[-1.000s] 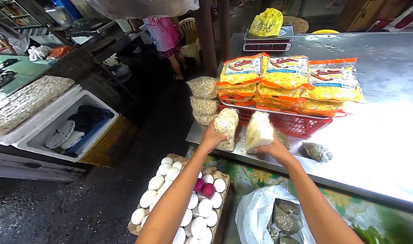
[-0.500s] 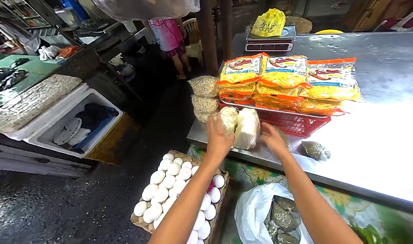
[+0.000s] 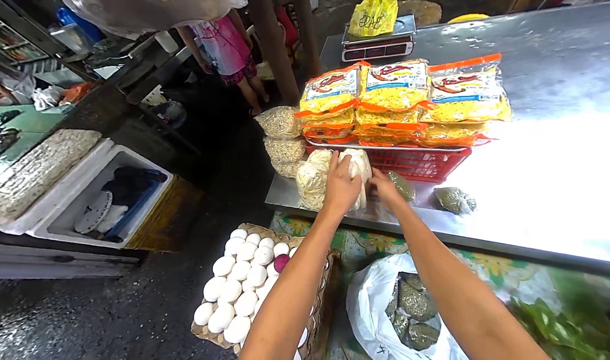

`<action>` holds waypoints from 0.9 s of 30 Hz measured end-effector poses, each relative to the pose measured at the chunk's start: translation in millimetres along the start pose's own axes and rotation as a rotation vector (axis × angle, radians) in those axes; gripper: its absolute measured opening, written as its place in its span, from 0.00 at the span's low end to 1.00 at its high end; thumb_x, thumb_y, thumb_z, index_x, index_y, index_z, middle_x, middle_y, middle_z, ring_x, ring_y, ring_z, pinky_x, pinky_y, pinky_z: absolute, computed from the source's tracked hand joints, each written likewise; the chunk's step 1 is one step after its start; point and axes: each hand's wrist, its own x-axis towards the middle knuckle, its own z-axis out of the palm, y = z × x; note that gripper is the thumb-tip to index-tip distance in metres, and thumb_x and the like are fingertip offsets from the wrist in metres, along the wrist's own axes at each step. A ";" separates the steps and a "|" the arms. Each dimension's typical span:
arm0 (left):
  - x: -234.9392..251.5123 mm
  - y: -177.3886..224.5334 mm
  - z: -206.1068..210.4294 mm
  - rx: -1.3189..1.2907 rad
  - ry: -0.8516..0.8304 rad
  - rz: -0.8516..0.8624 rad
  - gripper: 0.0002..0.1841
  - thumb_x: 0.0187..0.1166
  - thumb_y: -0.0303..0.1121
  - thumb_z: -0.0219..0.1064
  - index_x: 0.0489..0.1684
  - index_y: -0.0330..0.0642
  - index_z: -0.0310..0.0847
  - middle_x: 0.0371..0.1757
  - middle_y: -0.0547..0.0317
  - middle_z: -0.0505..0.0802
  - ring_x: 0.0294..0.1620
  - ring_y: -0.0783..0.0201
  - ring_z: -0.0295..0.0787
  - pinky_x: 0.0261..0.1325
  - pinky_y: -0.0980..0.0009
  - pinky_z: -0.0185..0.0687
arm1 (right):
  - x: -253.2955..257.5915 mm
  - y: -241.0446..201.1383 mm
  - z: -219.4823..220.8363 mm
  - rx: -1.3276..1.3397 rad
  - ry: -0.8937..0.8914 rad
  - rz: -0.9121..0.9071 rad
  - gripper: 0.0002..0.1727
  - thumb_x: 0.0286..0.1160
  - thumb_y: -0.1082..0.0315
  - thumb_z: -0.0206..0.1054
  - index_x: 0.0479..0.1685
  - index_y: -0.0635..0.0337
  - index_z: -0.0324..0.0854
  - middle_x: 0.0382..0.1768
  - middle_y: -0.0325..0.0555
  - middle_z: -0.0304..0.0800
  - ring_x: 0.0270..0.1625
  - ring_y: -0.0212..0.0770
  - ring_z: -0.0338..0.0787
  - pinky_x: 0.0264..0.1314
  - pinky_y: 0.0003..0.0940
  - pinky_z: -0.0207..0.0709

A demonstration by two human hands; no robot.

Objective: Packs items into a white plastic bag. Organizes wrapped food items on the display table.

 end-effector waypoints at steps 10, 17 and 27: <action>-3.4 -11.2 25.7 0.227 0.014 0.065 0.42 0.70 0.43 0.79 0.88 0.47 0.66 0.94 0.37 0.54 0.88 0.37 0.63 0.80 0.45 0.72 | 4.2 18.9 -4.0 -0.229 0.055 -0.188 0.27 0.96 0.58 0.45 0.83 0.64 0.70 0.75 0.62 0.80 0.78 0.47 0.80 0.82 0.45 0.71; 4.2 -15.8 1.5 0.087 -0.107 0.092 0.41 0.67 0.31 0.80 0.87 0.46 0.68 0.93 0.43 0.59 0.88 0.47 0.66 0.79 0.47 0.75 | 2.0 15.3 -7.7 -0.273 0.059 -0.172 0.24 0.96 0.58 0.46 0.78 0.61 0.75 0.68 0.64 0.84 0.70 0.54 0.86 0.73 0.55 0.78; 1.5 -12.5 14.5 0.245 -0.088 0.092 0.43 0.64 0.36 0.81 0.87 0.52 0.68 0.95 0.44 0.53 0.91 0.41 0.57 0.82 0.43 0.68 | -17.0 8.9 9.2 -0.571 0.112 -0.258 0.23 0.95 0.67 0.45 0.81 0.67 0.71 0.66 0.68 0.86 0.72 0.61 0.85 0.80 0.58 0.72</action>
